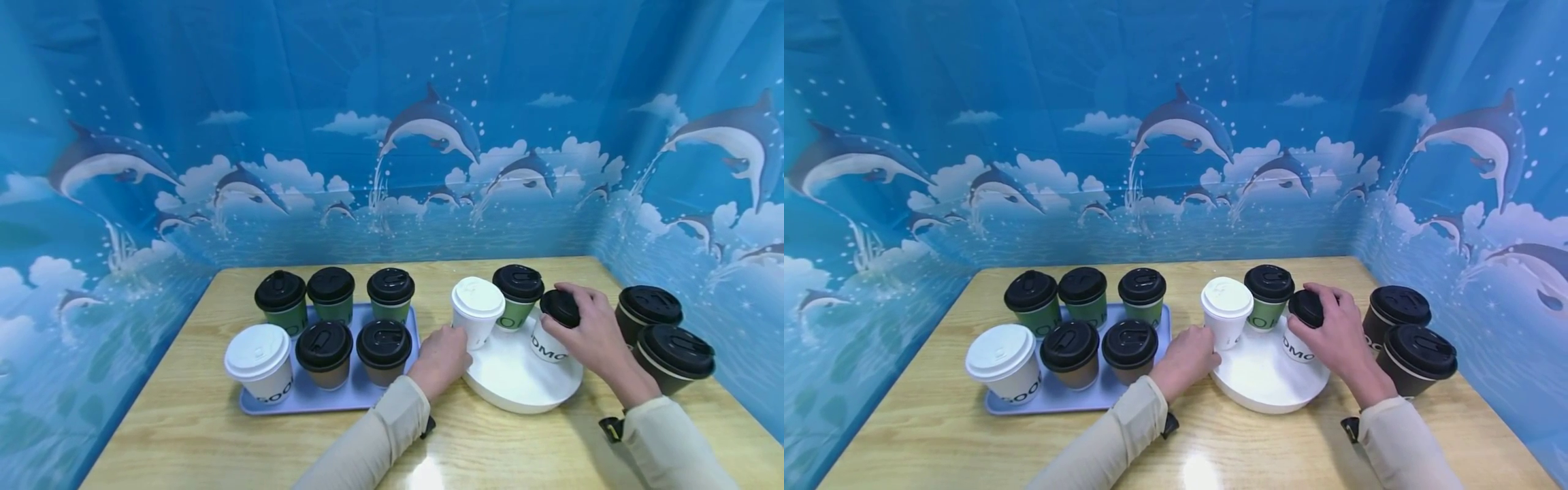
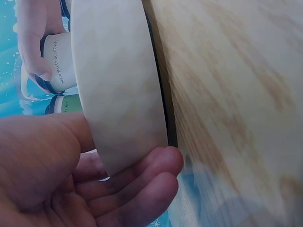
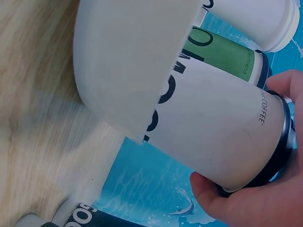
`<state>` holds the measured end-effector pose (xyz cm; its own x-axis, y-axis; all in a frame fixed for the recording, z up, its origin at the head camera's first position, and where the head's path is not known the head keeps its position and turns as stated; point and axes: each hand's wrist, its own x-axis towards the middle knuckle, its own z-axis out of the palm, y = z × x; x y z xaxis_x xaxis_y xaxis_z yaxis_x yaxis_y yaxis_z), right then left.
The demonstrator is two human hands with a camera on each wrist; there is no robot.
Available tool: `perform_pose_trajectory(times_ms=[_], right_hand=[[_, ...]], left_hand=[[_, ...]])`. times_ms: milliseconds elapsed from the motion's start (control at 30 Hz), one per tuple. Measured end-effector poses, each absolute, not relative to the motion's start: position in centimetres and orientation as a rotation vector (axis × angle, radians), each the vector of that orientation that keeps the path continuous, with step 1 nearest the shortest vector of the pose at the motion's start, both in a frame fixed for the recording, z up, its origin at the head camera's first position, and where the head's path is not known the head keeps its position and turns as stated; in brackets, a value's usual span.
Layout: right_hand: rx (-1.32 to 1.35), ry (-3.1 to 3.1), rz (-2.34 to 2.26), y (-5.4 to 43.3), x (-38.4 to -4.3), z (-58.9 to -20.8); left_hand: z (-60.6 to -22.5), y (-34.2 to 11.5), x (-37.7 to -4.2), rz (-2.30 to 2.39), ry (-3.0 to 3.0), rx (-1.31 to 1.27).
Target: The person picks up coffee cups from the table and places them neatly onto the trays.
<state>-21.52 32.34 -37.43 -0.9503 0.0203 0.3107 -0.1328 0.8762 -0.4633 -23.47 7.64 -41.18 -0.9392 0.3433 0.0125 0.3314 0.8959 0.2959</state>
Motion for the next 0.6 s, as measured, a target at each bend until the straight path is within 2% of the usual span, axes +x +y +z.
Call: perform_pose_trajectory(times_ms=[600], right_hand=[[0.114,-2.813,0.74,32.54,-20.95,-37.02]], left_hand=[[-41.3,7.53,-23.48,0.518,2.997,0.526]])
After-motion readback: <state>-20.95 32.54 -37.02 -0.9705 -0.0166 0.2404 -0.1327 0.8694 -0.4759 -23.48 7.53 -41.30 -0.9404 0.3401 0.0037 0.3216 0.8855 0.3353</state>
